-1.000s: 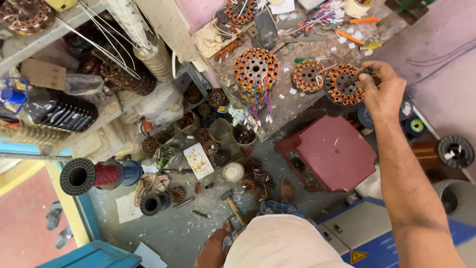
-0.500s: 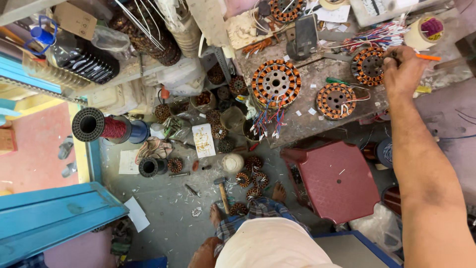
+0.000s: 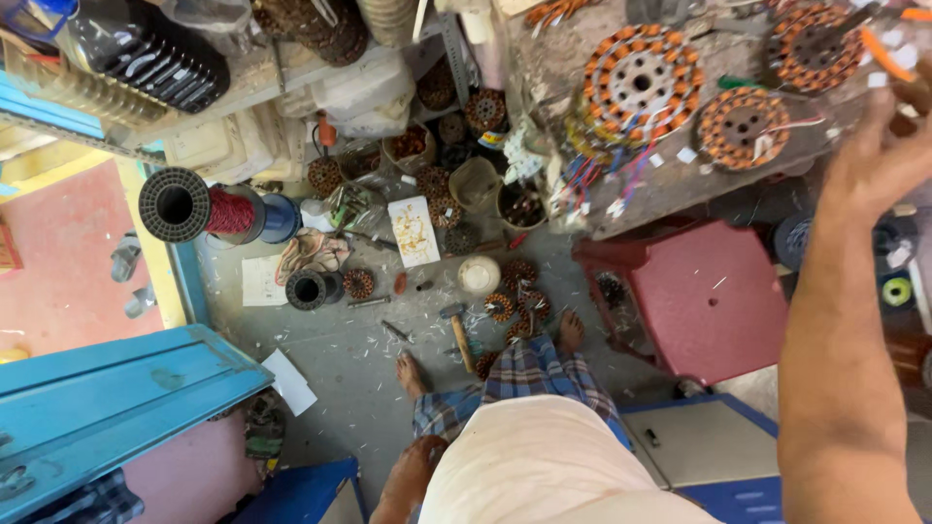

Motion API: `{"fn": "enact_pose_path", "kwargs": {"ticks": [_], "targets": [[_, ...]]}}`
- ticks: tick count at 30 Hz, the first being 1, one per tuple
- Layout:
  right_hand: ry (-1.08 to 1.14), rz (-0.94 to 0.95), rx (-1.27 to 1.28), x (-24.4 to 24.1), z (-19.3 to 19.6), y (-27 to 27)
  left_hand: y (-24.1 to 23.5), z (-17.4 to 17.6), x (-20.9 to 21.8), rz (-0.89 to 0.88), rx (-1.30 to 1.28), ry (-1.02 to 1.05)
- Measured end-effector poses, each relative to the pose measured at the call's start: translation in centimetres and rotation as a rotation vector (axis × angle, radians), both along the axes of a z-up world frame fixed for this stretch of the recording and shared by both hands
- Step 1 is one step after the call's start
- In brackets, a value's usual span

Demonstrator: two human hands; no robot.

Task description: The person handles a motor stator, places it into a winding machine, and uses pliers and a screwdriver to adjust and secure the copper windings. They operate the machine controls and trim excess wire with scissors before removing the stator.

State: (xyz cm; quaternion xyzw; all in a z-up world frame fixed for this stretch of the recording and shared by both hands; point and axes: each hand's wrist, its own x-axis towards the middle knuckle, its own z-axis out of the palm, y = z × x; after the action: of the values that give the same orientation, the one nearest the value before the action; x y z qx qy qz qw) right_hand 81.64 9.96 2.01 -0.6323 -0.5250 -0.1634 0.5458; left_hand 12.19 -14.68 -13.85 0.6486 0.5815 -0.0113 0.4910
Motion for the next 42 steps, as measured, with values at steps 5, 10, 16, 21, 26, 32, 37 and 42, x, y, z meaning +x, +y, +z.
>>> {"fn": "enact_pose_path", "kwargs": {"ticks": [5,10,16,21,26,32,37,42], "targets": [[0.139,-0.099,-0.268,-21.2,-7.5,-11.8,0.9,-3.4,-10.5,-0.075,0.058,-0.118],[0.305,0.014,-0.790,-45.1,-14.5,-19.5,2.8,-4.2,-21.3,-0.067,-0.083,-0.034],[0.370,0.415,-1.261,-61.4,-19.7,-21.7,0.7,-5.5,-26.5,-0.091,-0.123,-0.062],[0.181,0.546,-1.630,-66.9,-23.3,-20.5,-1.8,-9.0,-27.1,-0.243,-0.173,0.035],[0.281,0.701,-1.549,-68.9,-29.0,-18.6,-4.6,-11.2,-26.9,-0.243,-0.298,0.143],[0.357,0.685,-1.709,-71.7,-42.6,-12.9,-6.1,-10.0,-26.4,-0.078,-0.436,0.369],[0.375,0.703,-1.577,-75.8,-55.1,-5.5,-2.2,-8.5,-27.1,0.081,-0.574,0.475],[0.794,0.607,-1.606,-82.0,-66.3,2.2,2.0,-14.2,-29.9,0.115,-0.624,0.606]]}}
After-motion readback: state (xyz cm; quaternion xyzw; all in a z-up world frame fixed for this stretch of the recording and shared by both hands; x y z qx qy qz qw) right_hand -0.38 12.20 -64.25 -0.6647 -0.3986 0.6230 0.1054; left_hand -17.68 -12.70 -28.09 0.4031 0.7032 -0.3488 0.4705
